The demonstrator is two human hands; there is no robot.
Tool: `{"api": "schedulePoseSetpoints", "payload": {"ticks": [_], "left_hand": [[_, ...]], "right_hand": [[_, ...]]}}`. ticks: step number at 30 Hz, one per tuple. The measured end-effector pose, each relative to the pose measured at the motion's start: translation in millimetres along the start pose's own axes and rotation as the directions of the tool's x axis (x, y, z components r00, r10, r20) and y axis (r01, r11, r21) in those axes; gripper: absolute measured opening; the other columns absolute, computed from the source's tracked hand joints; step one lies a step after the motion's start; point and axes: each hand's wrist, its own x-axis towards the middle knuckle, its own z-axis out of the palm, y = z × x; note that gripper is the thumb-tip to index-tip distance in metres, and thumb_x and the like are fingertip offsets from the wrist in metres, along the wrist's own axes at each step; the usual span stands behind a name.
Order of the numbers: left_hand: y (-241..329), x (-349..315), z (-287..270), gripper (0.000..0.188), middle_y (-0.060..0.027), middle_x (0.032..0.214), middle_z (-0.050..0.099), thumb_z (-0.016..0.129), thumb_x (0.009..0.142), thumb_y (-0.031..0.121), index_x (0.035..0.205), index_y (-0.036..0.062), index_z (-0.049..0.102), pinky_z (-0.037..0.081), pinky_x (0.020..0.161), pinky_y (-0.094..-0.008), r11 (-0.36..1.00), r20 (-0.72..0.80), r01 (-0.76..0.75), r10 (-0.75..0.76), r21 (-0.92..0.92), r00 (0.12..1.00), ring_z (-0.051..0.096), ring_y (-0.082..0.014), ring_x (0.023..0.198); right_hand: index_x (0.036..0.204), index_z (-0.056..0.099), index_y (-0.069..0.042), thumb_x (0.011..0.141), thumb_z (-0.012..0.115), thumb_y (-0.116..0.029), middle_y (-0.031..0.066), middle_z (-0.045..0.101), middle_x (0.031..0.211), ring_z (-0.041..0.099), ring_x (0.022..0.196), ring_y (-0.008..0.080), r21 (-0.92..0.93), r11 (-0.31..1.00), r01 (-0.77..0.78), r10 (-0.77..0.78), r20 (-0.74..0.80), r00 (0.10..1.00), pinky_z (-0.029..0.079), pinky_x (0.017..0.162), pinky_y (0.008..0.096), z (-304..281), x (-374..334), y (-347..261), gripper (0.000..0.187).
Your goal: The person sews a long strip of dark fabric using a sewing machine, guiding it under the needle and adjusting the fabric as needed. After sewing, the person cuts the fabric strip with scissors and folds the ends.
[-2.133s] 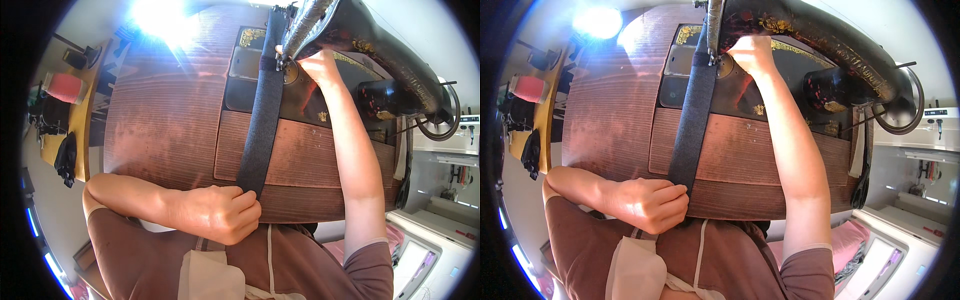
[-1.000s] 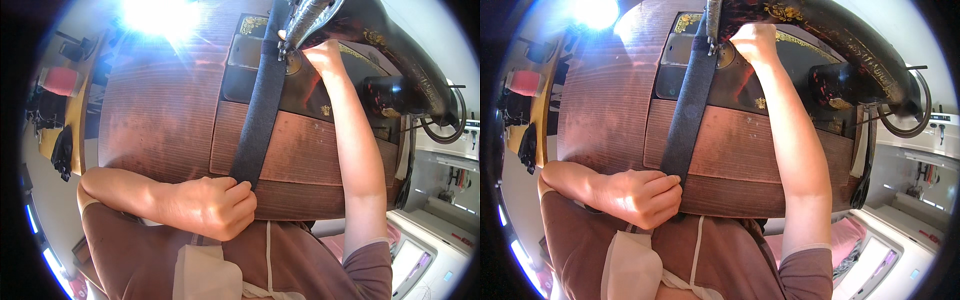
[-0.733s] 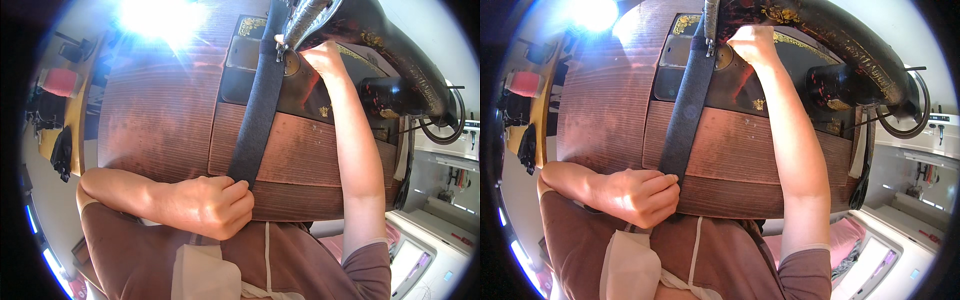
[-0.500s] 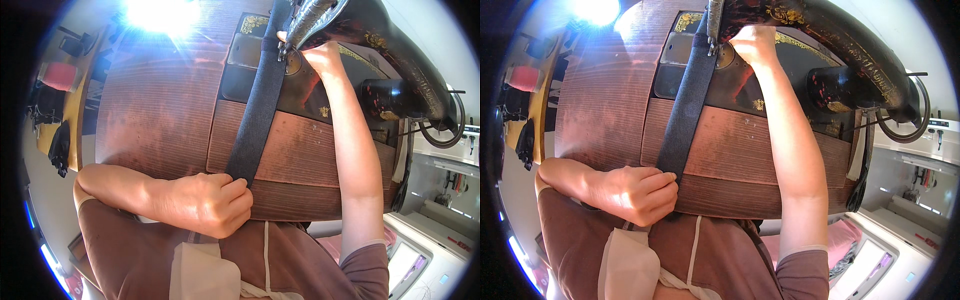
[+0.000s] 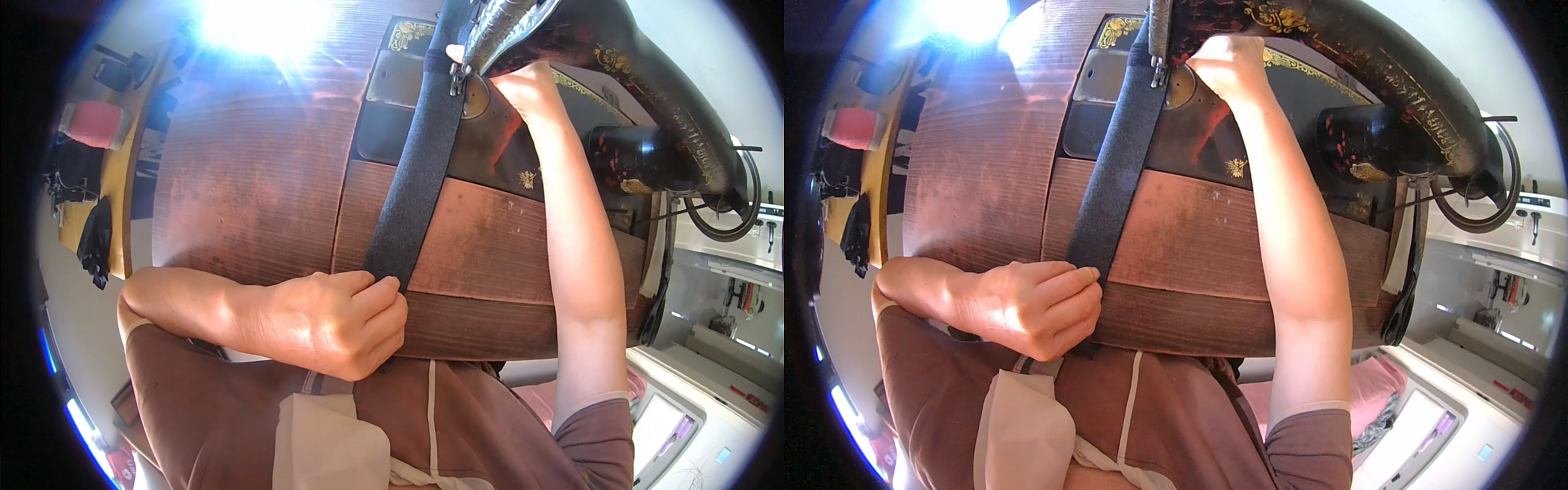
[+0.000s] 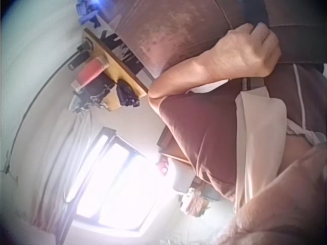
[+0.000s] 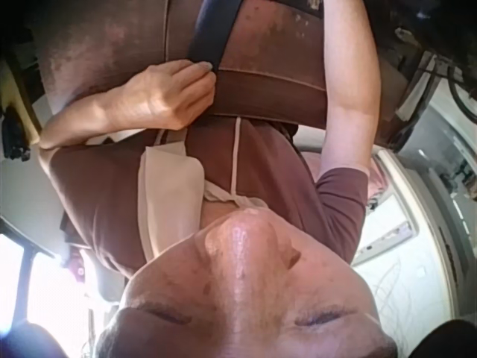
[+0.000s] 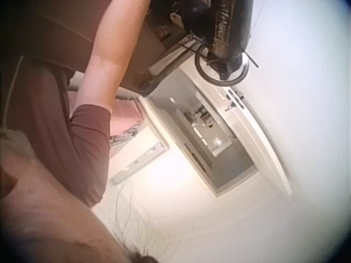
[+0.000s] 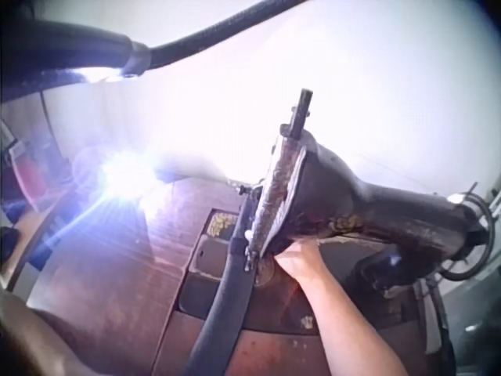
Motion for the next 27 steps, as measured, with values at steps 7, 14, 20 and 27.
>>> {"api": "schedulePoseSetpoints", "payload": {"ticks": [7, 14, 20, 27], "left_hand": [[-2.0, 0.2, -1.0, 0.022, -0.0141, 0.084, 0.062, 0.062, 0.057, 0.012, 0.074, -0.0024, 0.063, 0.058, 0.066, -0.0292, 1.0, 0.01, 0.008, -0.008, -0.002, 1.0, 0.065, -0.026, 0.083], [-3.8, 0.3, -3.4, 0.023, -0.0136, 0.085, 0.061, 0.062, 0.056, 0.012, 0.074, -0.0023, 0.063, 0.058, 0.067, -0.0291, 0.997, 0.039, 0.071, -0.069, -0.035, 0.997, 0.065, -0.0261, 0.084], [-8.3, 1.9, -2.0, 0.023, -0.0131, 0.084, 0.061, 0.062, 0.055, 0.011, 0.074, -0.0025, 0.062, 0.057, 0.065, -0.0287, 0.997, 0.019, 0.065, -0.065, -0.034, 0.998, 0.065, -0.0256, 0.083], [-12.2, 3.1, -2.3, 0.021, -0.0133, 0.083, 0.061, 0.063, 0.056, 0.009, 0.074, -0.0033, 0.063, 0.058, 0.065, -0.0283, 0.996, 0.008, 0.077, -0.077, -0.053, 0.997, 0.066, -0.0255, 0.082]], "right_hand": [[0.1, 0.069, -0.001, 0.08, 0.076, -0.012, 0.0037, 0.068, 0.097, 0.063, 0.092, 0.0153, -0.099, 0.994, 0.054, -0.053, 0.007, 0.999, 0.052, 0.088, 0.0334, -7.5, 1.1, -7.0, 0.024], [0.105, 0.065, -0.001, 0.083, 0.072, -0.011, 0.0052, 0.066, 0.102, 0.061, 0.096, 0.0173, 0.104, 0.99, 0.098, -0.097, -0.011, 0.995, 0.051, 0.089, 0.0363, -0.9, 4.8, 9.6, 0.025], [0.109, 0.063, -0.002, 0.085, 0.069, -0.011, 0.0065, 0.064, 0.106, 0.06, 0.099, 0.0191, 0.247, 0.96, 0.129, -0.127, -0.024, 0.992, 0.051, 0.09, 0.0387, -1.9, 8.2, 15.1, 0.027], [0.114, 0.059, -0.002, 0.088, 0.065, -0.01, 0.008, 0.062, 0.11, 0.059, 0.103, 0.0211, 0.48, 0.87, 0.111, -0.123, -0.005, 0.992, 0.051, 0.092, 0.0416, -0.3, 8.1, 21.9, 0.028]]}}
